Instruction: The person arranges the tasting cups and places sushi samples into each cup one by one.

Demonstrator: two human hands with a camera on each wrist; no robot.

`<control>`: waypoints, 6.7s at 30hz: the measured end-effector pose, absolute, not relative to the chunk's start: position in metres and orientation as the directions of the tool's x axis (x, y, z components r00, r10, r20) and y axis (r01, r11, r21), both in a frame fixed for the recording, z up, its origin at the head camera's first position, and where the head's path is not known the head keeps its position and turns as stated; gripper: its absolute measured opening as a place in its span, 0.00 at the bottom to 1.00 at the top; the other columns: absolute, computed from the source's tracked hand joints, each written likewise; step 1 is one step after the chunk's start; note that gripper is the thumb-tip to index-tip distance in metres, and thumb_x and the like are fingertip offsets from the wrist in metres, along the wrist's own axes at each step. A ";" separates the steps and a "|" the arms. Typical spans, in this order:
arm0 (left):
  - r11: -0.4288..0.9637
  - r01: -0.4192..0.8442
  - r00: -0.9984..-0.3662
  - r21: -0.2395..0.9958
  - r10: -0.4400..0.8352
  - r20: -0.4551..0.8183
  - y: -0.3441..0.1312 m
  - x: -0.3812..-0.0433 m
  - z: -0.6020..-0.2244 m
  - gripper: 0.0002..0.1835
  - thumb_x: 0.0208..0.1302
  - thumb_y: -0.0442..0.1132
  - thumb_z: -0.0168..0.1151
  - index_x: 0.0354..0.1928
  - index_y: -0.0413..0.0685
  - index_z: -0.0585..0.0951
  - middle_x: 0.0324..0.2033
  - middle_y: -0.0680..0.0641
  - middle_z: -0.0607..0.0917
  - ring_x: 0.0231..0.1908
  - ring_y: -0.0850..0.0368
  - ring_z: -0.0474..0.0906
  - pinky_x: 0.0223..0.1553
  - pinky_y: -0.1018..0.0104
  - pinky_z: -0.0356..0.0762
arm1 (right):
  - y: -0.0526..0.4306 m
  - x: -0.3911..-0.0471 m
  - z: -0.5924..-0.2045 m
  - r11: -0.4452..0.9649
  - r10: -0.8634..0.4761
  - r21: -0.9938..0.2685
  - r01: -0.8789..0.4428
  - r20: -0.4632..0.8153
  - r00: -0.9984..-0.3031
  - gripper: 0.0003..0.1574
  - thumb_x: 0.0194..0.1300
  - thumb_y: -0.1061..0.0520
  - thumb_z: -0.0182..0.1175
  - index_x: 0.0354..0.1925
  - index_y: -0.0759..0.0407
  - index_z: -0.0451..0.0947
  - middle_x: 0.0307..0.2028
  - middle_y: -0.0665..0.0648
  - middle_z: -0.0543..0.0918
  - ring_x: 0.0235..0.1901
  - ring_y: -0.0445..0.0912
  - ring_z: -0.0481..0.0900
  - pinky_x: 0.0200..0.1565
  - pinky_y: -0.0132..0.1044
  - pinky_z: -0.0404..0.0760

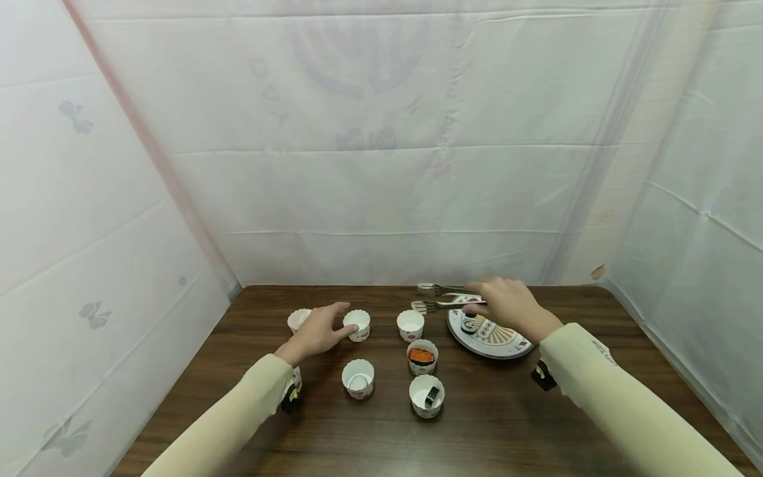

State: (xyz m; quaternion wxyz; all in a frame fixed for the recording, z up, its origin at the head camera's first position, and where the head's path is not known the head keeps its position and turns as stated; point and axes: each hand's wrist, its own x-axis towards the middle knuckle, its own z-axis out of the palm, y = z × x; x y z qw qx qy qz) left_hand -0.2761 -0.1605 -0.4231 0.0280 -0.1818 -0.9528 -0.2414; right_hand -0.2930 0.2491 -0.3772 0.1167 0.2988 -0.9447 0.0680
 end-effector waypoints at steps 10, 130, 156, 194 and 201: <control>0.840 0.364 -0.931 0.403 0.331 0.151 -0.159 -0.278 -0.429 0.32 0.72 0.50 0.66 0.68 0.35 0.74 0.58 0.36 0.83 0.58 0.39 0.80 0.67 0.33 0.63 | 0.266 -0.282 -0.385 0.848 -0.496 -0.075 -0.524 0.231 -0.837 0.32 0.68 0.40 0.67 0.61 0.59 0.82 0.50 0.62 0.87 0.38 0.56 0.86 0.19 0.38 0.71; 0.831 0.316 -0.949 0.458 0.286 0.136 -0.161 -0.280 -0.436 0.26 0.69 0.48 0.70 0.63 0.41 0.78 0.45 0.42 0.88 0.43 0.47 0.86 0.43 0.52 0.82 | 0.292 -0.281 -0.362 0.848 -0.502 -0.056 -0.527 0.235 -0.832 0.27 0.69 0.43 0.67 0.59 0.56 0.85 0.47 0.61 0.89 0.40 0.60 0.87 0.26 0.50 0.80; 0.838 0.314 -0.950 0.446 0.281 0.139 -0.155 -0.283 -0.436 0.27 0.68 0.49 0.70 0.62 0.41 0.79 0.43 0.44 0.88 0.42 0.48 0.86 0.42 0.54 0.81 | 0.235 -0.300 -0.342 0.778 -0.600 -0.030 -0.627 0.259 -0.757 0.25 0.68 0.43 0.69 0.58 0.53 0.86 0.42 0.56 0.90 0.35 0.53 0.87 0.27 0.48 0.81; 0.853 0.292 -0.956 0.432 0.273 0.108 -0.152 -0.281 -0.433 0.29 0.69 0.50 0.69 0.65 0.41 0.78 0.41 0.45 0.88 0.36 0.55 0.83 0.39 0.57 0.80 | 0.155 -0.318 -0.356 0.661 -0.717 -0.053 -0.749 0.252 -0.650 0.27 0.69 0.43 0.67 0.58 0.56 0.85 0.47 0.55 0.90 0.36 0.50 0.88 0.36 0.48 0.85; 0.860 0.295 -0.955 0.415 0.279 0.101 -0.149 -0.281 -0.434 0.30 0.69 0.53 0.68 0.66 0.43 0.78 0.37 0.45 0.87 0.30 0.57 0.80 0.34 0.60 0.77 | 0.144 -0.318 -0.363 0.646 -0.732 -0.029 -0.763 0.259 -0.630 0.25 0.69 0.43 0.67 0.57 0.56 0.86 0.46 0.55 0.90 0.37 0.50 0.88 0.37 0.48 0.85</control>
